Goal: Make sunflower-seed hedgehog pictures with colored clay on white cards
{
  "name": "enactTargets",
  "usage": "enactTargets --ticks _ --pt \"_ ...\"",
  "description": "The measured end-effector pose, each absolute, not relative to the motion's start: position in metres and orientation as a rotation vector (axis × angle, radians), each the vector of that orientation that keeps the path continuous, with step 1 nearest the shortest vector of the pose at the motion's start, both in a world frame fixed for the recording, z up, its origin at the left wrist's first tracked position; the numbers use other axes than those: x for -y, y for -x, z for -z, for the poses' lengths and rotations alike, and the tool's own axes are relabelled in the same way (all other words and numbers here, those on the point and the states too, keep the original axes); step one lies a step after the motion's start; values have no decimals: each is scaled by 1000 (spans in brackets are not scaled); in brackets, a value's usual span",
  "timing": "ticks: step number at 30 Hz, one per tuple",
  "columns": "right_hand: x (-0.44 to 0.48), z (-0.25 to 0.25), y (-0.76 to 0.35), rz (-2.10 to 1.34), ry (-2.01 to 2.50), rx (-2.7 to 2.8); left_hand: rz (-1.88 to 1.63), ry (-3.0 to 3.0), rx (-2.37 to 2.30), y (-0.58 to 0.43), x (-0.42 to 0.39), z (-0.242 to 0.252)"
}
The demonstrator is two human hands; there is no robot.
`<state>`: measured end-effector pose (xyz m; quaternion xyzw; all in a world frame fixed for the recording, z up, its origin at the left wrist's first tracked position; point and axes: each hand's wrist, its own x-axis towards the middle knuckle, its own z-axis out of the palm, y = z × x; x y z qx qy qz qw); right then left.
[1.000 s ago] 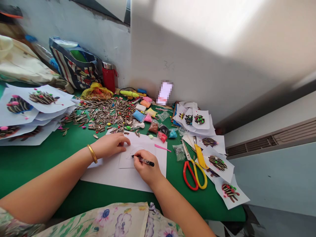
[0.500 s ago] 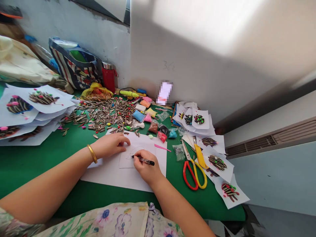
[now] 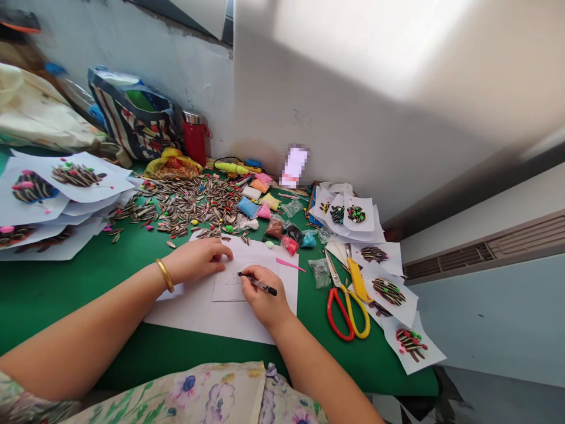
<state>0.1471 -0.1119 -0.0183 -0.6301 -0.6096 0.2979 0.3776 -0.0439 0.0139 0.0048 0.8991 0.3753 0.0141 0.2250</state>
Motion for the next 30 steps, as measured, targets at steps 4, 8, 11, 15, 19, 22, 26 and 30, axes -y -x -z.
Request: enactTargets --ticks 4,8,11,15,19,22,26,30 --pt "112 17 -147 -759 1604 1569 -40 -2477 -1035 44 -13 -5" --pt "114 15 -147 -738 1624 1563 -34 -2469 -1045 44 -13 -5" --pt "116 15 -145 -740 1613 1585 -30 -2464 -1056 44 -13 -5" --pt "117 15 -143 -758 1565 1621 -25 -2462 -1059 43 -14 -5" --pt "117 15 -142 -776 1514 1653 -34 -2465 -1056 43 -14 -4" --pt "117 15 -141 -791 1508 1665 -37 -2466 -1053 43 -15 -3" --pt "117 15 -141 -803 1512 1680 -27 -2471 -1052 43 -14 -4" --pt "116 15 -141 -799 1518 1692 -26 -2472 -1056 44 -14 -4"
